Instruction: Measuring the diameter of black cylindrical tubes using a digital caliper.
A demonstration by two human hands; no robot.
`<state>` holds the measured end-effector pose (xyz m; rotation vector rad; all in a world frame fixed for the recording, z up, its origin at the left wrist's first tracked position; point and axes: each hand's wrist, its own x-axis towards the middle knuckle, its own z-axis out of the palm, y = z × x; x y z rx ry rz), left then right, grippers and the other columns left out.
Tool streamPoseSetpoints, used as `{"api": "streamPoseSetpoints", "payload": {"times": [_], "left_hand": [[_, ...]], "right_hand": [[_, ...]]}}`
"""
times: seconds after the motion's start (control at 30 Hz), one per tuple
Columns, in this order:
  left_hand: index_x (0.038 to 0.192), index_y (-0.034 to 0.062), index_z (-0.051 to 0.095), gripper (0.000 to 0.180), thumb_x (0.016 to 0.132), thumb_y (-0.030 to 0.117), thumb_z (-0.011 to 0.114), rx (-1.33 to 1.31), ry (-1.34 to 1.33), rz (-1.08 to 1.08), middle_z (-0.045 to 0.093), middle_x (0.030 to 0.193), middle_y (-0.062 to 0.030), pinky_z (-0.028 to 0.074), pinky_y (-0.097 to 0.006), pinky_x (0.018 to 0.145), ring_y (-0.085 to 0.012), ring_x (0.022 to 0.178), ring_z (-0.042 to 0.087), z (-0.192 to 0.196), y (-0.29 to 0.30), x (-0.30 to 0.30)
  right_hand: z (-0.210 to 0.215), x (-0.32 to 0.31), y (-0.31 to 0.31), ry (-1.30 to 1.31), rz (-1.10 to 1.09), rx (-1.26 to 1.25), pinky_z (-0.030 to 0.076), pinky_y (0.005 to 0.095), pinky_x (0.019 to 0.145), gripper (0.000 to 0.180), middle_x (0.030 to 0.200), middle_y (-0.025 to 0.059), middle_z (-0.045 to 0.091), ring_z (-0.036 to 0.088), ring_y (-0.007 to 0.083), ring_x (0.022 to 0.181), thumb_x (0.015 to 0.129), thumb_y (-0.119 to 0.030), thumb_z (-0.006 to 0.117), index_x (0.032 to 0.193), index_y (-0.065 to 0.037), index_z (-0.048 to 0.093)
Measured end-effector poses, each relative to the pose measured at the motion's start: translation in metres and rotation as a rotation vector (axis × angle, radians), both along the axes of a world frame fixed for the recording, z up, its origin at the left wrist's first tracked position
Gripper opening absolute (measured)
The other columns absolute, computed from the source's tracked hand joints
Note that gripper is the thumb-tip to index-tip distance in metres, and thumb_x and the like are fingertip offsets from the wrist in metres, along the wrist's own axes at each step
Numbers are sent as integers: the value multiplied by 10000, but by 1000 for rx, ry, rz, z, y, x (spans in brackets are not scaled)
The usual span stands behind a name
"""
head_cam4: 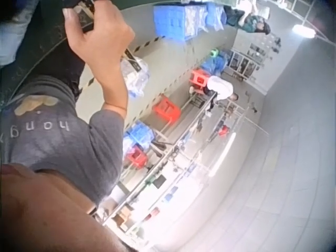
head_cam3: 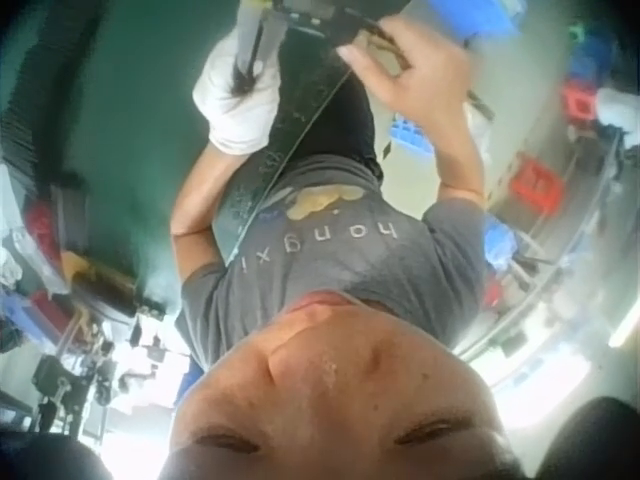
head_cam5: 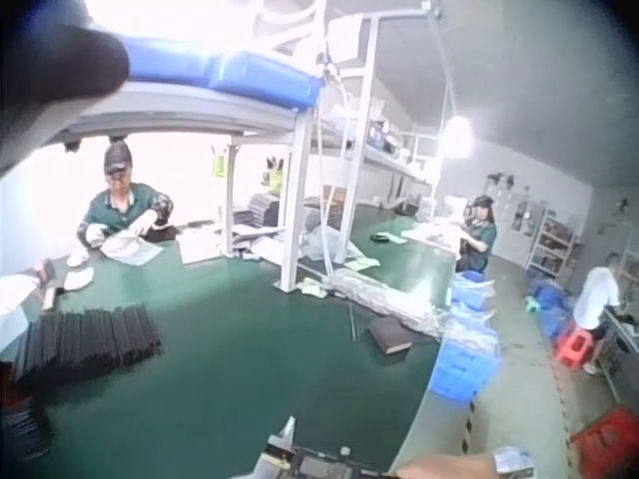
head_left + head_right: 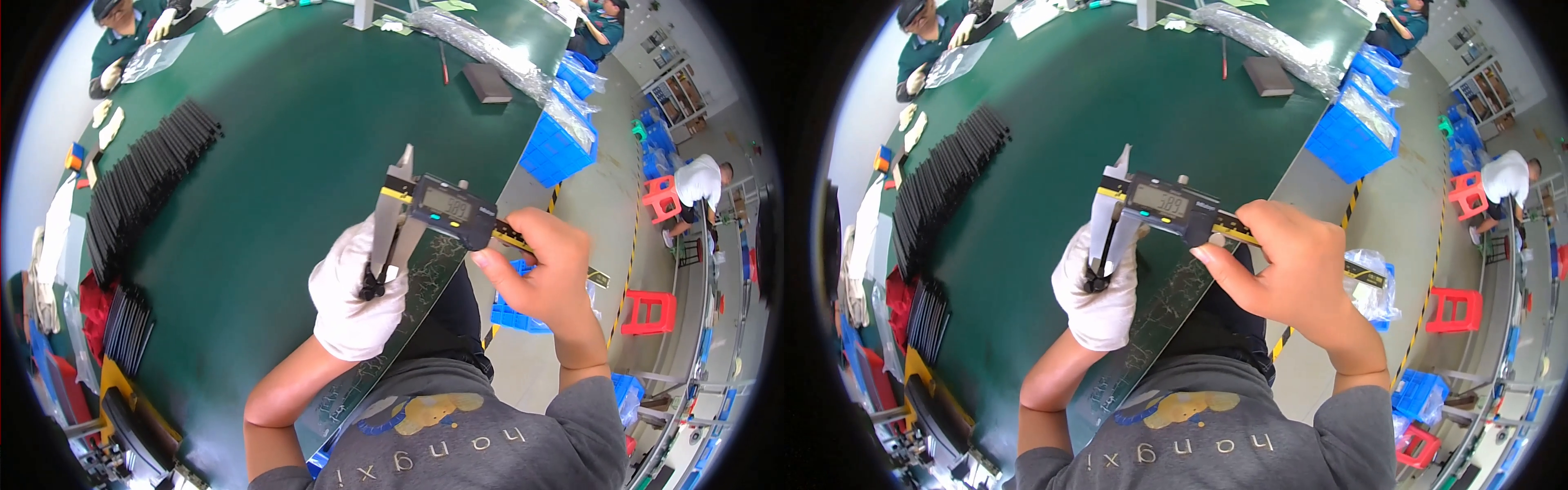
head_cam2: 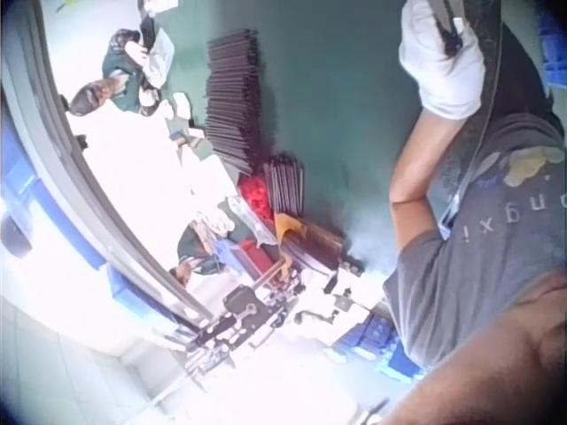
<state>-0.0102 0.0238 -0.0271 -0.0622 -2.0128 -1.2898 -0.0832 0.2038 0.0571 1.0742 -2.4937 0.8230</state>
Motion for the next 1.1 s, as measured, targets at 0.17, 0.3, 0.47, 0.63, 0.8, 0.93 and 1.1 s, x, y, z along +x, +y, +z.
{"api": "streamPoseSetpoints", "payload": {"times": [0.17, 0.3, 0.47, 0.63, 0.8, 0.93, 1.1], "left_hand": [[1080, 30, 583, 466, 625, -48, 648, -5, -27, 13, 622, 952, -135, 495, -266, 652, -207, 718, 625, 1, 1, 1], [1088, 37, 583, 473, 627, -47, 646, -2, -32, 25, 623, 953, -131, 496, -268, 651, -207, 718, 626, 1, 0, 1], [1129, 55, 580, 509, 635, -55, 638, 0, 36, 12, 626, 952, -118, 493, -261, 635, -192, 703, 623, 0, 3, -3], [1125, 58, 586, 472, 670, -62, 625, 49, 45, 12, 628, 933, -114, 495, -260, 616, -185, 685, 621, 3, 5, -4], [962, 22, 646, 140, 822, 28, 655, 187, -114, 83, 663, 850, -52, 477, -230, 688, -102, 747, 609, 17, 13, -2], [967, 10, 644, 145, 823, 20, 653, 223, -223, -180, 665, 850, -62, 487, -241, 712, -113, 768, 620, 24, -2, -5], [968, -9, 639, 167, 805, 13, 665, 672, -295, -791, 667, 864, -87, 511, -275, 756, -152, 819, 642, 29, -27, -11]], "right_hand": [[1, 0, 0, 2, 4, -5, 396, 299, 424, 285, 597, 55, 572, 555, 214, 479, 671, -270, 775, 725, -57, 593], [-1, 0, -1, 2, -1, -3, 387, 296, 419, 286, 602, 52, 571, 544, 204, 469, 677, -270, 770, 732, -54, 592], [-1, 1, 3, -27, -11, 36, 377, 283, 415, 264, 622, 51, 570, 506, 186, 444, 692, -232, 750, 790, -46, 592], [0, 3, 1, -49, 20, -10, 386, 264, 418, 231, 671, 63, 582, 513, 168, 468, 715, -145, 708, 865, -23, 582], [-1, 2, -1, -46, 9, -65, 397, 244, 422, 241, 687, 63, 589, 525, 165, 492, 713, -142, 717, 875, -23, 585], [3, -4, 2, -11, 2, -51, 398, 239, 424, 245, 693, 62, 594, 516, 160, 493, 707, -152, 731, 865, -27, 593], [11, -30, -5, 46, 122, -17, 376, 240, 414, 252, 672, 59, 589, 503, 149, 477, 694, -179, 740, 847, -33, 602]]}}
